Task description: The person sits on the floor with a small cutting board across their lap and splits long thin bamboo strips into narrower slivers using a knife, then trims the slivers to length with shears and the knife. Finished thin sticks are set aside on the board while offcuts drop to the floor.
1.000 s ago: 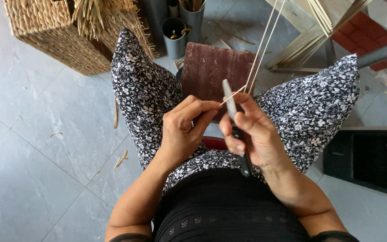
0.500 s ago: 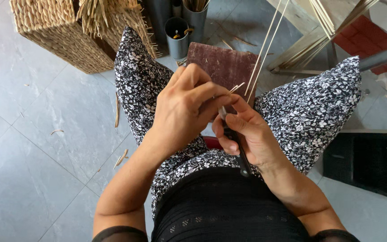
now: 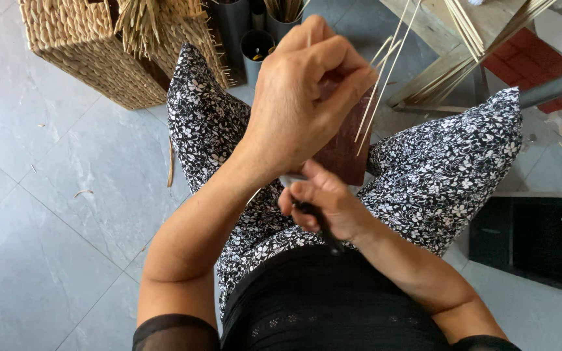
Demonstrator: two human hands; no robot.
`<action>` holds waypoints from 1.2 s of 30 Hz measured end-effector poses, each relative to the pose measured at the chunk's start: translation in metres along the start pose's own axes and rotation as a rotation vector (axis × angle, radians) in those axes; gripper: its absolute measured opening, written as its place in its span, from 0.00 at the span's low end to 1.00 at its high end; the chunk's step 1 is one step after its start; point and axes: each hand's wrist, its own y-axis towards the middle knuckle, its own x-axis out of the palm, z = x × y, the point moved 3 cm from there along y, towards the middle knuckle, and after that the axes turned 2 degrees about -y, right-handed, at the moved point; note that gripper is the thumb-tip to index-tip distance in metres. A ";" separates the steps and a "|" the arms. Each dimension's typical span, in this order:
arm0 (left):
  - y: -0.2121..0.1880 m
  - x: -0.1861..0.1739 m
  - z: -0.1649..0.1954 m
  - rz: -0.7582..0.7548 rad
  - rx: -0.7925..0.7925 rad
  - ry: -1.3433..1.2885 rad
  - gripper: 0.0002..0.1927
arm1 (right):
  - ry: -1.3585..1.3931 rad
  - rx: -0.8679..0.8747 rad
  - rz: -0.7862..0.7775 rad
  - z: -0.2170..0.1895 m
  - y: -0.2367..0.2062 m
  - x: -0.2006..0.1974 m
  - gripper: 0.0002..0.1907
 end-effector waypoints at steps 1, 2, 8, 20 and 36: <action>0.003 0.002 -0.001 0.013 0.011 -0.015 0.07 | 0.029 0.041 0.017 0.007 0.000 0.001 0.28; 0.005 0.005 -0.002 0.027 0.021 -0.031 0.07 | 0.058 0.084 0.034 0.012 0.000 0.001 0.27; 0.009 0.002 -0.026 -0.099 -0.124 -0.086 0.17 | 0.099 0.005 0.103 0.006 -0.001 -0.019 0.24; -0.038 0.011 -0.058 -0.386 -0.284 0.039 0.06 | 0.126 -0.083 0.185 -0.012 -0.005 -0.040 0.21; -0.001 0.019 -0.068 -0.038 -0.214 -0.110 0.05 | 0.006 0.147 0.046 0.026 0.018 -0.039 0.27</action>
